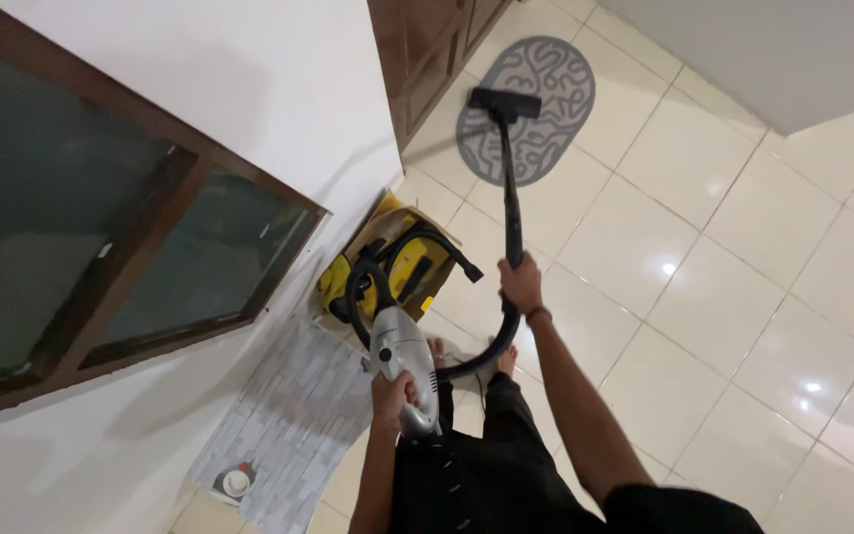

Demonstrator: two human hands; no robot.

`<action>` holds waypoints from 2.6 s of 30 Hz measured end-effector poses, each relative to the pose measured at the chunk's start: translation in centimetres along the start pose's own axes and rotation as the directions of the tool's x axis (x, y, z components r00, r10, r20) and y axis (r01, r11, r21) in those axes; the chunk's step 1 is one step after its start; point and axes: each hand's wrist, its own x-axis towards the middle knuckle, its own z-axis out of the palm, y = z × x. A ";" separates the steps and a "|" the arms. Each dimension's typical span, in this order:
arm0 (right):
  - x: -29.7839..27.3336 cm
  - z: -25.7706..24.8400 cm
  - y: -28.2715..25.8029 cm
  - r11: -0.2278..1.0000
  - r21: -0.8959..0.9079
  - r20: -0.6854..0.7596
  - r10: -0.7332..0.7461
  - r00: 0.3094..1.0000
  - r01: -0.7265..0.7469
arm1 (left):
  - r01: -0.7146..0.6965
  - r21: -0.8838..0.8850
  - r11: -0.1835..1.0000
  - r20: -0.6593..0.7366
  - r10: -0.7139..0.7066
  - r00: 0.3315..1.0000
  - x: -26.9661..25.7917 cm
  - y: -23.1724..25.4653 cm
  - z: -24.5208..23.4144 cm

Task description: The person uses a handheld vacuum cleaner to clean a tiled floor in a room. They move the vacuum nozzle back and forth across the floor, navigating around a small rug, a yellow backpack, and a plastic water jug.

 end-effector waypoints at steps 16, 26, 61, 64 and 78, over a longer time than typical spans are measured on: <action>-7.8 0.2 4.8 0.997 -0.073 0.049 0.038 0.998 -0.034 | 0.040 0.132 0.990 0.019 -0.043 0.999 -3.2 -6.8 -3.3; -20.4 -3.5 15.4 0.937 -0.315 -0.066 0.140 0.988 -0.154 | 0.012 0.116 0.993 0.078 -0.022 0.997 -8.4 -10.7 -3.3; 0.8 -2.8 5.9 0.962 -0.235 -0.189 0.097 0.977 -0.141 | 0.050 0.169 0.984 0.009 -0.052 0.999 -2.1 -5.7 -0.6; 1.2 -3.0 6.4 0.954 -0.268 -0.195 0.085 0.977 -0.137 | 0.042 0.198 0.979 0.017 -0.046 0.999 -1.8 -5.4 -0.5; -18.5 -0.4 18.6 0.935 -0.245 -0.272 0.187 0.944 -0.256 | 0.048 0.292 0.955 0.100 -0.081 0.992 -3.5 -6.2 -0.7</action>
